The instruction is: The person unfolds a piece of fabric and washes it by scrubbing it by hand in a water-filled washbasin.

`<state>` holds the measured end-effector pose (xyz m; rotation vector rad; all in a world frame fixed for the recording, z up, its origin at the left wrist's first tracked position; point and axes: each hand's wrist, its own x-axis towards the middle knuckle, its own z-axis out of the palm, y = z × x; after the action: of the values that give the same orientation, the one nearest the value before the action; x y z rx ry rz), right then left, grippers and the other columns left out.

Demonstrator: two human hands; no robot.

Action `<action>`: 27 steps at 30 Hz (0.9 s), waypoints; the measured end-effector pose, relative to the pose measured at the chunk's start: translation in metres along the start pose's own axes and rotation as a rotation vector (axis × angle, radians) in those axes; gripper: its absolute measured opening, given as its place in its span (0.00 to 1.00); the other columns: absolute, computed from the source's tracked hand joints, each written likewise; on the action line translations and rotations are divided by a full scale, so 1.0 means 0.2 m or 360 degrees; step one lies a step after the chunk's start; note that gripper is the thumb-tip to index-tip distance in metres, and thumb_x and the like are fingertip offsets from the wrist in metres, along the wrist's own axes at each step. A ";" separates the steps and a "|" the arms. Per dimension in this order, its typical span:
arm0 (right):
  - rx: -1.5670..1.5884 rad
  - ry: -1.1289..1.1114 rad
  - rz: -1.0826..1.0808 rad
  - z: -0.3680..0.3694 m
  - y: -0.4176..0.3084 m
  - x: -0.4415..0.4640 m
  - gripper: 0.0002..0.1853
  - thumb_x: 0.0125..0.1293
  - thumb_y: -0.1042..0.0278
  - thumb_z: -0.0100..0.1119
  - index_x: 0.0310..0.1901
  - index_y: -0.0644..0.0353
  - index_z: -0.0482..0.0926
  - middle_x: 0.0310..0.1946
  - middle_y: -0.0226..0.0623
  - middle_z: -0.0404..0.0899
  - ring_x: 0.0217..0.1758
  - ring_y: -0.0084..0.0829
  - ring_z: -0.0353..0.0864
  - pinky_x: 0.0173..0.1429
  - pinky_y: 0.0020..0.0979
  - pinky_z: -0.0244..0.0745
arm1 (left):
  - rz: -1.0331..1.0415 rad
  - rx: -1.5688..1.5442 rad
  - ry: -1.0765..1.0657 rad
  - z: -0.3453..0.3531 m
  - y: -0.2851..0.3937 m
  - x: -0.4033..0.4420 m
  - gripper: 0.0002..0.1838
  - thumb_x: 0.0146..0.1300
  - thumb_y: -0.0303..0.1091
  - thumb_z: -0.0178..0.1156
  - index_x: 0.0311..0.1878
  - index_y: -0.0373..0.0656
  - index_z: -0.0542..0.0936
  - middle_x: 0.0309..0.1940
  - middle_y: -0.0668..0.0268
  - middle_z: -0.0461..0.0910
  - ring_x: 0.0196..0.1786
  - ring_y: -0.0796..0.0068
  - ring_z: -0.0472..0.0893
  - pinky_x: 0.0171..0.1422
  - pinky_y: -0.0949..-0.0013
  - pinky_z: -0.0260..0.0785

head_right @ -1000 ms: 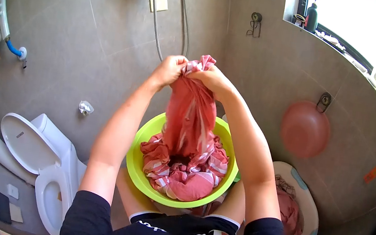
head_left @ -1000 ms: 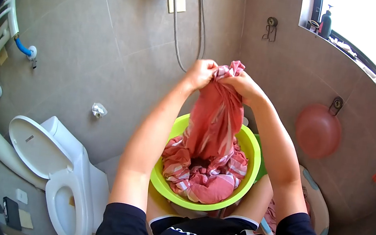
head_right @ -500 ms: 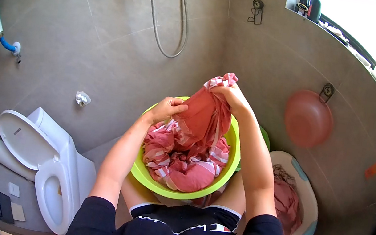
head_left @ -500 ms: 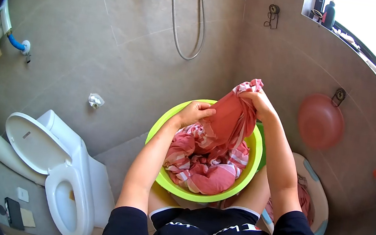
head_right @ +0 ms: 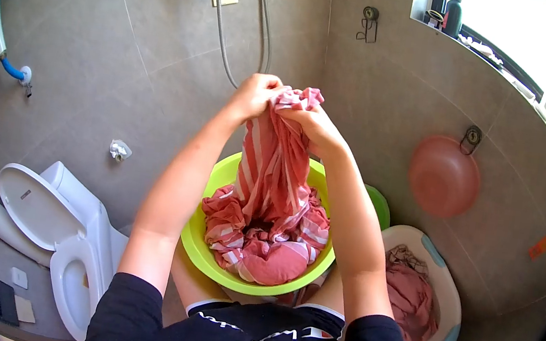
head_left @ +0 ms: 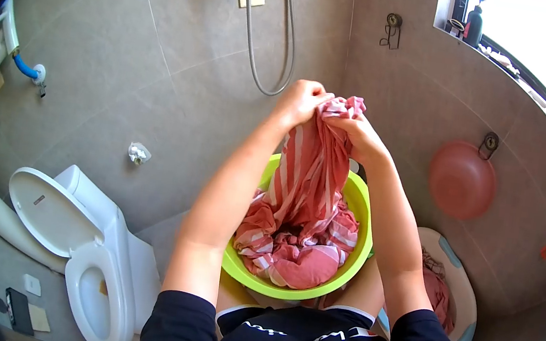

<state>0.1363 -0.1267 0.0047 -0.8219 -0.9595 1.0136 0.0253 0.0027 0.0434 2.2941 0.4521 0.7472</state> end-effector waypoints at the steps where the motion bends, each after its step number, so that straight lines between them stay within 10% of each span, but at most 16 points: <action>1: -0.0249 0.0080 -0.0054 0.03 0.01 0.01 0.09 0.57 0.77 0.60 0.40 0.61 0.75 0.36 0.33 0.79 0.41 0.26 0.79 0.46 0.29 0.75 | -0.0007 -0.0001 -0.0005 0.02 -0.05 -0.02 0.16 0.65 0.45 0.58 0.33 0.39 0.81 0.26 0.70 0.79 0.29 0.81 0.73 0.35 0.74 0.66; 6: -0.0857 0.0193 -0.0141 0.08 0.01 -0.02 0.11 0.54 0.76 0.62 0.40 0.62 0.74 0.35 0.32 0.78 0.38 0.25 0.78 0.44 0.28 0.73 | -0.0514 -0.1390 -0.0285 0.10 -0.16 -0.27 0.20 0.67 0.51 0.55 0.42 0.40 0.79 0.35 0.71 0.80 0.33 0.82 0.77 0.40 0.74 0.72; 18: 0.0196 0.0157 0.0353 -0.10 0.00 -0.05 0.18 0.56 0.77 0.57 0.49 0.60 0.71 0.44 0.39 0.77 0.46 0.31 0.79 0.55 0.37 0.77 | 0.0035 -0.0825 -0.0088 -0.03 -0.25 -0.24 0.06 0.67 0.33 0.56 0.37 0.41 0.78 0.30 0.74 0.78 0.34 0.85 0.74 0.40 0.79 0.68; 27: -0.0878 0.0216 0.0091 0.10 -0.05 -0.08 0.10 0.50 0.74 0.66 0.34 0.61 0.76 0.34 0.30 0.79 0.38 0.22 0.76 0.44 0.25 0.72 | 0.0123 -0.0310 0.0079 0.04 -0.11 -0.16 0.15 0.63 0.41 0.61 0.31 0.37 0.79 0.23 0.69 0.79 0.26 0.83 0.74 0.31 0.74 0.67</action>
<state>0.1175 -0.1429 0.0173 -1.3632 -1.1197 0.7323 0.0032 -0.0015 0.0102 2.1247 0.3004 0.8493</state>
